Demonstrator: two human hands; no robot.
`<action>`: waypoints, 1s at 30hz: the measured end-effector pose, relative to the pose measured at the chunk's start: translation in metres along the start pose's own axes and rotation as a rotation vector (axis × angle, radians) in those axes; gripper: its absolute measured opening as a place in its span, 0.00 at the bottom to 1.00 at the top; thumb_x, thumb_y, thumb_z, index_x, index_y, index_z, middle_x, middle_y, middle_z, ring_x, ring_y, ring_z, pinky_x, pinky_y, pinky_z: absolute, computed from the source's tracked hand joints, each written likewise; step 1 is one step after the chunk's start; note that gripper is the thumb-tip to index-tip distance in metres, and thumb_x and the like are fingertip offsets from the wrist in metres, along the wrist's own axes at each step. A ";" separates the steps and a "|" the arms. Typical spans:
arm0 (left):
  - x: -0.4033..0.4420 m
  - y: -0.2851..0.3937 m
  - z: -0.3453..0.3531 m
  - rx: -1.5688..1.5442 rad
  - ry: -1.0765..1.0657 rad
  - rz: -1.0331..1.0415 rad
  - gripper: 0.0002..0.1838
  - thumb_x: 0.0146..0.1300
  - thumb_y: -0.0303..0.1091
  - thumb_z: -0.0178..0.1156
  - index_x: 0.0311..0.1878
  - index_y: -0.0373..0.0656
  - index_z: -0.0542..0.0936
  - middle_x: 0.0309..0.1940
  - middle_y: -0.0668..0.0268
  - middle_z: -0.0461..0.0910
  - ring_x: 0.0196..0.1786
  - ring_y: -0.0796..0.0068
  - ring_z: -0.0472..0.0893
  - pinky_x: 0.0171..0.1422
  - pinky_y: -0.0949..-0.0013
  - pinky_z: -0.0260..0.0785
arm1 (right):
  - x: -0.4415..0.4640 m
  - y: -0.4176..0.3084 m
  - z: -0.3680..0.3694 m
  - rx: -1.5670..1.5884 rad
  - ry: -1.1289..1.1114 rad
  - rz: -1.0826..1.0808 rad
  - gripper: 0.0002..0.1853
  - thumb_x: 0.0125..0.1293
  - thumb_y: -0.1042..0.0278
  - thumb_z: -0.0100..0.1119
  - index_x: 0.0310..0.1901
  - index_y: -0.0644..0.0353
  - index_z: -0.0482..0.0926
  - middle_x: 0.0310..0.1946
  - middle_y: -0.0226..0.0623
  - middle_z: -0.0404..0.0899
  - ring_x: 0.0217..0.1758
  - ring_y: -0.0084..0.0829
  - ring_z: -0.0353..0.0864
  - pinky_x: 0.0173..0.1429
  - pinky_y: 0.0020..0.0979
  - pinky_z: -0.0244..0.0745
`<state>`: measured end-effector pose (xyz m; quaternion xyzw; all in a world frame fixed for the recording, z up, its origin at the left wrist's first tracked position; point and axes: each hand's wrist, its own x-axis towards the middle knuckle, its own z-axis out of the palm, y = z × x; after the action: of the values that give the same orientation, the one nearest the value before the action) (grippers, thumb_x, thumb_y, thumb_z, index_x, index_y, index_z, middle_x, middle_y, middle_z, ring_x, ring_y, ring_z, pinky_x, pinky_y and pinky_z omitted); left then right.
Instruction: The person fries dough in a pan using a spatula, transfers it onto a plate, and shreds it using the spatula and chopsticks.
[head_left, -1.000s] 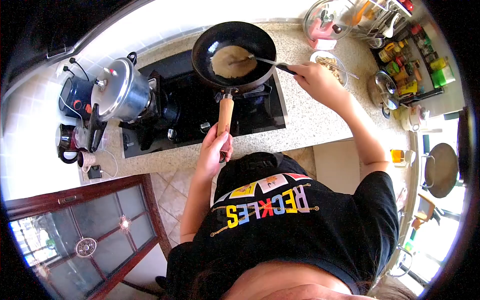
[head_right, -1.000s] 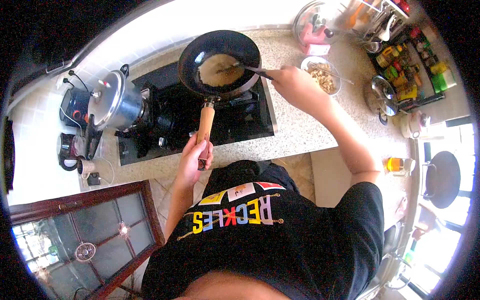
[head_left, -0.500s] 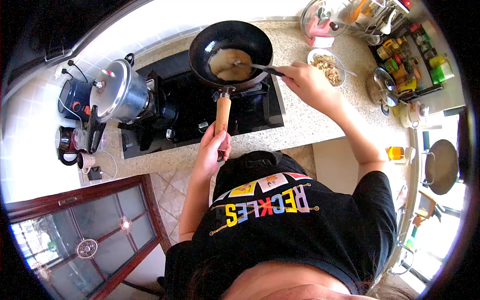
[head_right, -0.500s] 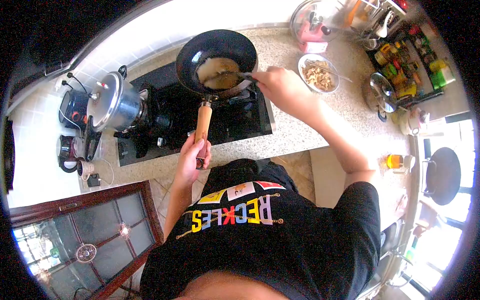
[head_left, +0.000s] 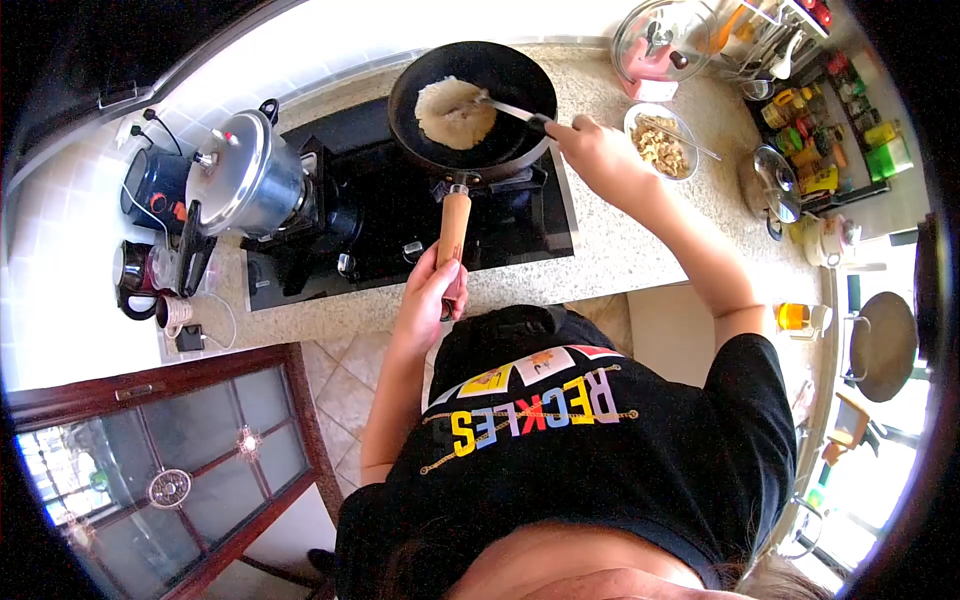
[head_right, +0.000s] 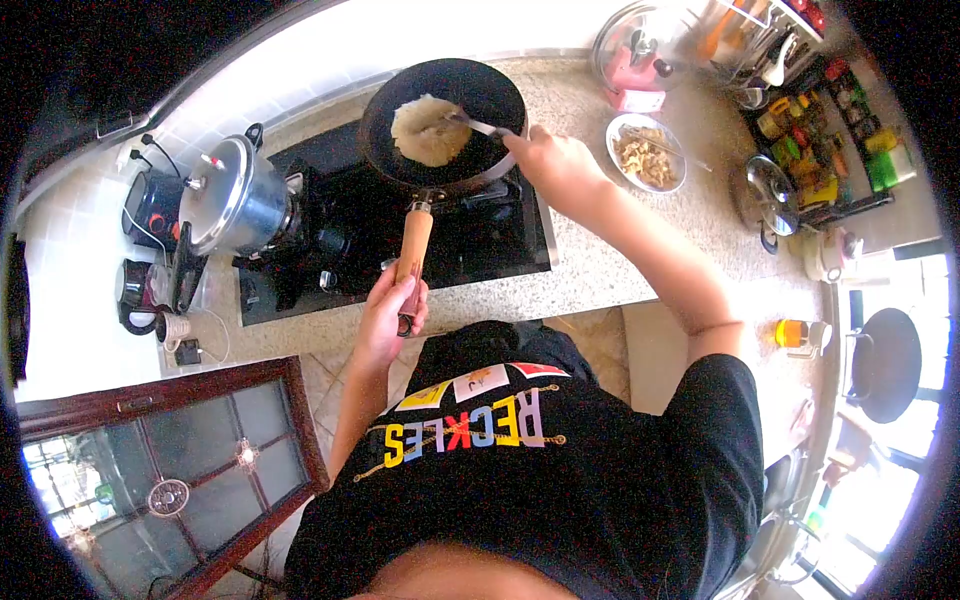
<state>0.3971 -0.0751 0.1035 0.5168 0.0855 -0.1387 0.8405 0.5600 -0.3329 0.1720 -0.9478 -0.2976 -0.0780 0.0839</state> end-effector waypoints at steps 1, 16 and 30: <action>0.000 0.000 0.000 -0.002 0.004 -0.002 0.15 0.71 0.36 0.49 0.56 0.41 0.68 0.29 0.66 0.74 0.19 0.79 0.71 0.19 0.77 0.60 | -0.007 -0.004 -0.007 -0.008 -0.068 0.008 0.16 0.66 0.67 0.54 0.55 0.57 0.75 0.34 0.46 0.76 0.35 0.49 0.81 0.41 0.43 0.79; 0.001 0.003 0.000 0.005 0.007 -0.036 0.18 0.71 0.35 0.48 0.61 0.41 0.66 0.28 0.68 0.74 0.20 0.80 0.71 0.20 0.77 0.62 | -0.039 -0.016 -0.068 0.139 -0.048 -0.009 0.12 0.62 0.71 0.58 0.47 0.61 0.81 0.30 0.46 0.77 0.35 0.47 0.79 0.41 0.42 0.74; -0.001 0.001 0.001 0.016 0.009 -0.010 0.16 0.71 0.35 0.47 0.58 0.40 0.67 0.29 0.66 0.74 0.20 0.80 0.71 0.19 0.77 0.60 | 0.006 0.002 0.005 0.183 0.170 -0.004 0.16 0.64 0.70 0.54 0.54 0.58 0.76 0.33 0.49 0.77 0.38 0.50 0.81 0.43 0.43 0.78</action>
<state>0.3963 -0.0758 0.1054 0.5235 0.0909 -0.1411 0.8353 0.5664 -0.3305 0.1680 -0.9255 -0.2972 -0.1309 0.1949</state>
